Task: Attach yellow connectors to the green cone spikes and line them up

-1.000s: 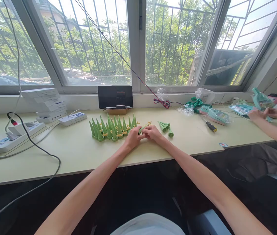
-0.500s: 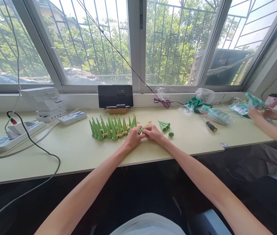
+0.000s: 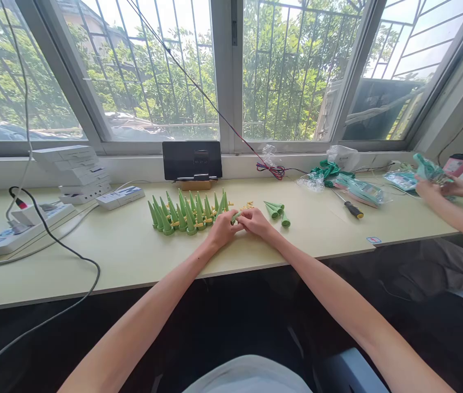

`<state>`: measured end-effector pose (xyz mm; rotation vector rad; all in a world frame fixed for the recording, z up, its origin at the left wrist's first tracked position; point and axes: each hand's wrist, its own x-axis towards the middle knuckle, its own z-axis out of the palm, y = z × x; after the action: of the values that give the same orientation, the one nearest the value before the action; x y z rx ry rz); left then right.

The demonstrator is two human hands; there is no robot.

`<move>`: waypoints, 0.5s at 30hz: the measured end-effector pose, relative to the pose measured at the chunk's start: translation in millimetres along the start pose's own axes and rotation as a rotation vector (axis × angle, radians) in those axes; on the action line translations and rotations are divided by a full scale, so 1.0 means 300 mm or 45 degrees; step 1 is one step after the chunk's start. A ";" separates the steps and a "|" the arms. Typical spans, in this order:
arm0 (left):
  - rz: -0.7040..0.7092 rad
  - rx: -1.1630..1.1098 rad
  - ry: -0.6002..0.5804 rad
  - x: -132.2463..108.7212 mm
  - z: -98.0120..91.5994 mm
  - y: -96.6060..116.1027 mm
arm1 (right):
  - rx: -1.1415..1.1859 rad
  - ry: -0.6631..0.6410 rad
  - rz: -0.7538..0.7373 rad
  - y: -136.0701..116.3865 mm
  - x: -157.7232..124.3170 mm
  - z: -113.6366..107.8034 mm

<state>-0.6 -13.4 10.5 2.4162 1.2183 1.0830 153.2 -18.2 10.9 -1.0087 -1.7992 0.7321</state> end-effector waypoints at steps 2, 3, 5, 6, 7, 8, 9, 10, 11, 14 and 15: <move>0.007 -0.001 0.000 0.000 0.002 -0.003 | -0.011 0.005 -0.005 0.000 0.001 0.000; 0.013 -0.005 -0.001 0.000 0.003 -0.004 | -0.013 0.006 -0.007 0.000 0.001 0.000; 0.022 -0.015 -0.003 0.000 0.004 -0.006 | -0.016 0.004 -0.010 0.003 0.002 0.001; 0.021 -0.020 -0.003 0.000 0.004 -0.005 | -0.018 0.002 -0.011 0.005 0.002 0.001; 0.019 -0.026 -0.004 0.000 0.004 -0.004 | -0.021 0.002 -0.010 0.006 0.003 0.001; 0.016 -0.029 -0.005 -0.001 0.004 -0.003 | -0.024 0.003 -0.010 0.007 0.003 0.001; 0.014 -0.031 -0.005 -0.001 0.003 -0.002 | -0.027 0.004 -0.012 0.007 0.003 0.002; 0.014 -0.031 -0.005 -0.001 0.002 0.000 | -0.029 0.007 -0.015 0.006 0.003 0.002; 0.015 -0.031 -0.005 -0.002 0.002 0.001 | -0.031 0.009 -0.019 0.005 0.003 0.002; 0.010 -0.022 -0.001 -0.002 0.000 0.003 | -0.031 0.017 -0.023 0.000 0.000 0.001; 0.006 -0.021 0.001 -0.001 0.000 0.003 | -0.030 0.019 -0.021 -0.002 0.000 0.001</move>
<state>-0.3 -14.2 10.7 2.4079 1.1993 1.0913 152.8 -18.6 11.3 -1.0113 -1.8053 0.6928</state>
